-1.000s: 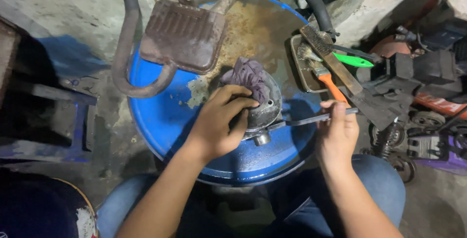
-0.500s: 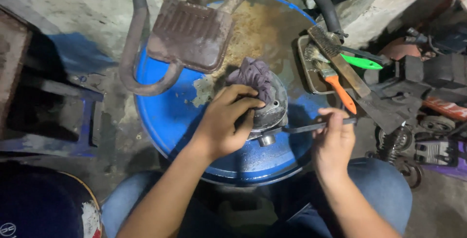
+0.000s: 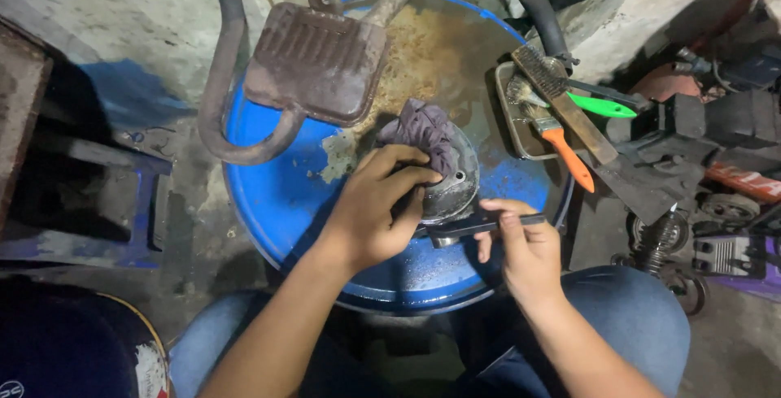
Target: Cleaning and inspecting a motorcycle engine cylinder using a cloth and a wrench on a makeshift workbench.
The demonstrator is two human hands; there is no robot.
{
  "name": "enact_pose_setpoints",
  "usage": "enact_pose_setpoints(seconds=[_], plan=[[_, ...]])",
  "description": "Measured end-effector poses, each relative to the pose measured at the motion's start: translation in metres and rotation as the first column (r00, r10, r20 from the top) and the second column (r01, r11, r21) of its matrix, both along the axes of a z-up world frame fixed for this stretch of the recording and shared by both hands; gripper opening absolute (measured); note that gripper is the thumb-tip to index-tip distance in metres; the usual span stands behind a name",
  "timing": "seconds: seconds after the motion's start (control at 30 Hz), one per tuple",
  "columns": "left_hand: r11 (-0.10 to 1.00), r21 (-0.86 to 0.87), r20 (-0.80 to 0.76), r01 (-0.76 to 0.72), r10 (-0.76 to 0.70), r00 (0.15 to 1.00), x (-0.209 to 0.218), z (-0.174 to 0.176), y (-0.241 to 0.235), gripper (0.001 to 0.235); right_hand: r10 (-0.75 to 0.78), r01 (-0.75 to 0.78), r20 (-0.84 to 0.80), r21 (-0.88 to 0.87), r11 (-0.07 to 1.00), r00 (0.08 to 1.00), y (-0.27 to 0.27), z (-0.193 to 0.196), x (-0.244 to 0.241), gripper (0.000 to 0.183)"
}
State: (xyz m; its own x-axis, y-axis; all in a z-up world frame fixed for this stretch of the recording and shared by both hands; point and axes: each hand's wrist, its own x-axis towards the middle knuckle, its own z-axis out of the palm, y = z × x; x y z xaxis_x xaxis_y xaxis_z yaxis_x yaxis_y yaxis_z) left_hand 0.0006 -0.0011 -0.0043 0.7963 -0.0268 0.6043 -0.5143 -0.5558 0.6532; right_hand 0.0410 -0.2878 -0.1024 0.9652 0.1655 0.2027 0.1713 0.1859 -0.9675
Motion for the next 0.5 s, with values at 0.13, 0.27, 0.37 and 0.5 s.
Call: enact_pose_setpoints(seconds=[0.13, 0.27, 0.37, 0.5], plan=[[1.0, 0.0, -0.003, -0.009, 0.009, 1.0, -0.001, -0.001, -0.001, 0.021, -0.065, 0.064, 0.039, 0.018, 0.998, 0.997, -0.015, -0.004, 0.012, 0.035], [1.0, 0.003, 0.015, -0.003, 0.003, 1.0, 0.0, -0.003, 0.0, 0.021, -0.139, 0.138, 0.013, 0.028, 0.99, 0.99, -0.008, -0.008, 0.008, 0.037], [1.0, -0.002, 0.016, -0.008, 0.008, 1.0, -0.001, 0.001, 0.0, 0.02, 0.058, -0.055, 0.035, -0.067, 0.996, 0.998, 0.008, 0.0, 0.0, 0.034], [1.0, 0.008, 0.002, -0.016, 0.016, 1.0, -0.001, -0.001, -0.001, 0.02, -0.008, 0.013, 0.055, -0.08, 0.997, 0.998, -0.015, 0.006, 0.016, 0.04]])
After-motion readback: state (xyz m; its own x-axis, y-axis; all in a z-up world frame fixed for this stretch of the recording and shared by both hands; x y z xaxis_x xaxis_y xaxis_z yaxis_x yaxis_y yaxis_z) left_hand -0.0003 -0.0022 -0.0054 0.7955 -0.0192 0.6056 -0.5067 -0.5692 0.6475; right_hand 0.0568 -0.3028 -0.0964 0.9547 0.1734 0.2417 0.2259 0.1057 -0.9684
